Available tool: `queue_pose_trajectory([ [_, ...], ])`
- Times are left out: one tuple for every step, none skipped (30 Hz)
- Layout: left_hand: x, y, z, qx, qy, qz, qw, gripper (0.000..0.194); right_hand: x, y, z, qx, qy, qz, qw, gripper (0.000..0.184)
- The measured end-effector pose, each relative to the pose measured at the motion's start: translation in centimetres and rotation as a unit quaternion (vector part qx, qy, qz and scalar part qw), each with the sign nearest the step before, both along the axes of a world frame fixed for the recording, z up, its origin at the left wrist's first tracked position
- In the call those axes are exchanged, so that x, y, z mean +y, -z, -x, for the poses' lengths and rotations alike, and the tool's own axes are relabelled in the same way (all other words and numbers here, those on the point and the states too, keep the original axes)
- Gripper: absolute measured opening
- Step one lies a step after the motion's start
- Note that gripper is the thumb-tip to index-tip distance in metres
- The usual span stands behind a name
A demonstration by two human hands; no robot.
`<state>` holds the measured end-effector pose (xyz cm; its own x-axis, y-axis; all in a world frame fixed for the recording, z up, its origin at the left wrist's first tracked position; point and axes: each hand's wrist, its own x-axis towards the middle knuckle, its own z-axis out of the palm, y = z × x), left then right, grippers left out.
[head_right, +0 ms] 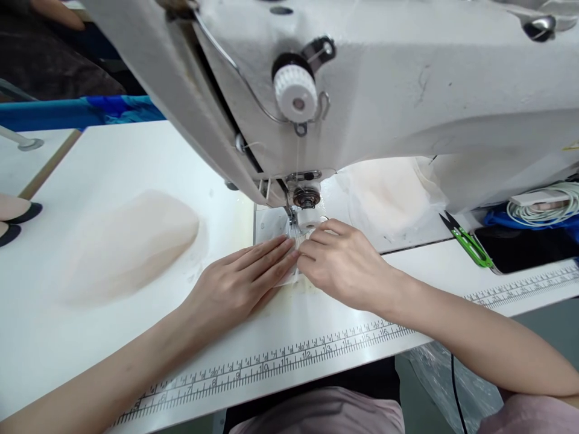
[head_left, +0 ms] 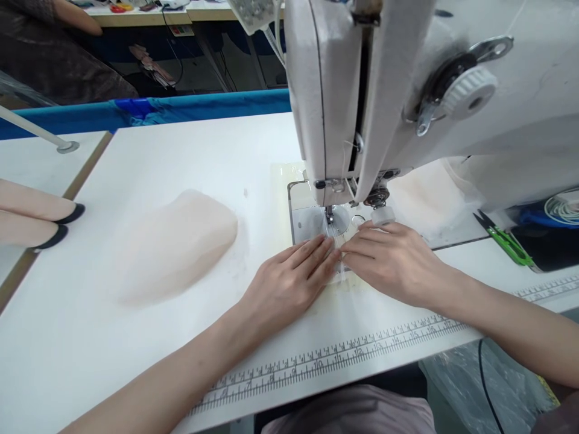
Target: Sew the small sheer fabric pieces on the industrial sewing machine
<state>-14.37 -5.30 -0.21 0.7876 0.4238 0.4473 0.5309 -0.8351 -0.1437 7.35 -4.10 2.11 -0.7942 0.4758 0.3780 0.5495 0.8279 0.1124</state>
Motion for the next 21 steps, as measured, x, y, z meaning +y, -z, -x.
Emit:
queue_pose_trajectory([
  [-0.02, 0.01, 0.01, 0.002, 0.002, 0.0, 1.0, 0.031, 0.0, -0.01, -0.05, -0.001, -0.001, 0.001, 1.0, 0.024],
  [-0.04, 0.02, 0.03, 0.004, 0.003, -0.001, 1.0, 0.031, 0.0, -0.03, -0.1, -0.001, -0.001, 0.003, 1.0, 0.024],
  [-0.06, 0.01, 0.04, 0.007, 0.003, -0.001, 1.0, 0.031, 0.0, -0.05, -0.13, -0.002, -0.002, 0.005, 1.0, 0.024],
  [-0.07, 0.0, 0.06, 0.01, 0.003, 0.0, 1.0, 0.032, 0.0, -0.08, -0.15, -0.002, -0.002, 0.007, 1.0, 0.025],
  [-0.08, -0.01, 0.07, 0.012, 0.002, 0.001, 1.0, 0.032, 0.01, -0.11, -0.15, -0.001, -0.002, 0.008, 1.0, 0.025],
  [-0.09, -0.01, 0.08, 0.012, 0.001, 0.0, 1.0, 0.031, 0.0, -0.14, -0.14, 0.0, -0.002, 0.008, 1.0, 0.025],
  [-0.09, -0.02, 0.08, 0.012, 0.0, 0.0, 1.0, 0.031, 0.0, -0.16, -0.12, 0.0, -0.001, 0.007, 1.0, 0.026],
  [-0.09, -0.02, 0.07, 0.012, -0.001, -0.001, 1.0, 0.031, 0.0, -0.17, -0.09, -0.001, 0.0, 0.005, 1.0, 0.027],
  [-0.08, -0.03, 0.05, 0.012, -0.001, -0.002, 1.0, 0.03, -0.01, -0.17, -0.06, -0.001, 0.001, 0.003, 1.0, 0.028],
  [-0.07, -0.04, 0.02, 0.011, -0.001, -0.002, 1.0, 0.03, -0.01, -0.17, -0.03, -0.002, 0.002, -0.001, 1.0, 0.028],
  [-0.05, -0.06, -0.02, 0.011, -0.001, -0.002, 1.0, 0.03, 0.0, -0.17, 0.0, -0.002, 0.003, -0.004, 1.0, 0.029],
  [-0.03, -0.08, -0.05, 0.011, -0.001, -0.003, 1.0, 0.03, 0.02, -0.16, 0.01, -0.002, 0.003, -0.006, 1.0, 0.029],
  [-0.01, -0.1, -0.09, 0.011, -0.001, -0.005, 1.0, 0.03, 0.05, -0.15, 0.02, -0.001, 0.003, -0.007, 1.0, 0.028],
  [0.02, -0.12, -0.12, 0.011, -0.003, -0.006, 1.0, 0.029, 0.08, -0.14, 0.02, 0.0, 0.003, -0.007, 1.0, 0.028],
  [0.05, -0.14, -0.14, 0.012, -0.005, -0.006, 1.0, 0.029, 0.13, -0.13, 0.01, 0.002, 0.003, -0.009, 1.0, 0.027],
  [0.09, -0.15, -0.16, 0.012, -0.008, -0.005, 1.0, 0.029, 0.19, -0.12, 0.0, 0.002, 0.004, -0.01, 1.0, 0.026],
  [0.13, -0.16, -0.17, 0.013, -0.01, -0.002, 1.0, 0.029, 0.24, -0.11, -0.02, 0.002, 0.006, -0.012, 1.0, 0.026],
  [0.19, -0.16, -0.18, 0.012, -0.012, 0.0, 1.0, 0.03, 0.29, -0.1, -0.04, 0.001, 0.009, -0.014, 1.0, 0.026],
  [0.24, -0.17, -0.18, 0.013, -0.014, 0.003, 1.0, 0.03, 0.34, -0.08, -0.07, 0.001, 0.011, -0.016, 1.0, 0.026],
  [0.3, -0.17, -0.18, 0.013, -0.016, 0.005, 1.0, 0.03, 0.39, -0.05, -0.09, 0.001, 0.013, -0.018, 1.0, 0.025],
  [0.35, -0.18, -0.16, 0.014, -0.019, 0.006, 1.0, 0.031, 0.43, -0.02, -0.1, 0.001, 0.015, -0.021, 1.0, 0.025],
])
